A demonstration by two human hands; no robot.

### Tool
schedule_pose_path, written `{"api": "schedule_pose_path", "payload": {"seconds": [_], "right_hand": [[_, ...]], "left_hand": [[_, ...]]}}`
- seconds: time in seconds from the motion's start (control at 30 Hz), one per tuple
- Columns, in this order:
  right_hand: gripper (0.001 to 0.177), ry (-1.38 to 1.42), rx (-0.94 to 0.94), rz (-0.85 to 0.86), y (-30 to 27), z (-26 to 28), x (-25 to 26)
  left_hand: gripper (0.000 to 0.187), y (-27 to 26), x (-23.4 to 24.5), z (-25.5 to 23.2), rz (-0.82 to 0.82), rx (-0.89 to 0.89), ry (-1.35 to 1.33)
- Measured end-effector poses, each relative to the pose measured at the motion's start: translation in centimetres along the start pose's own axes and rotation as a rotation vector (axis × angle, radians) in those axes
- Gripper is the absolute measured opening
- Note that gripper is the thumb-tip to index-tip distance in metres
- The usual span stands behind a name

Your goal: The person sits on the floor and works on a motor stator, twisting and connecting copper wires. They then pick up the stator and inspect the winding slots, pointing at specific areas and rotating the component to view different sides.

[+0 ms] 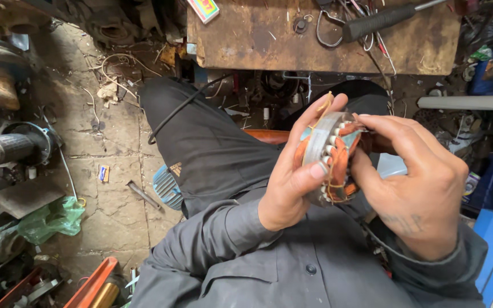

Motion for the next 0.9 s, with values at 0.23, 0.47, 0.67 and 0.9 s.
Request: {"api": "schedule_pose_path", "payload": {"seconds": [0.23, 0.47, 0.67, 0.9], "right_hand": [[0.025, 0.046, -0.009, -0.126, -0.6, -0.5, -1.0], [0.023, 0.17, -0.303, -0.111, -0.9, -0.5, 0.2], [0.03, 0.528, -0.398, -0.081, -1.7, -2.9, 1.8], [0.026, 0.764, -0.346, -0.134, -5.1, -5.7, 3.0]], "left_hand": [[0.096, 0.1, -0.7, -0.8, -0.131, 0.063, -0.146], [0.086, -0.5, -1.0, -1.0, -0.113, 0.159, -0.253], [0.073, -0.9, -2.3, -1.0, -0.105, 0.166, -0.384], [0.084, -2.1, -4.6, -1.9, -0.085, 0.27, -0.454]]}}
Point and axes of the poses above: each hand's wrist, its own y-axis towards the middle knuckle, its own x-axis out of the back of the hand, z = x × y, the point moved 1 cm from there along y, towards the middle knuckle, and after that the axes turned 9 degrees about -z, right-handed, at the moved point
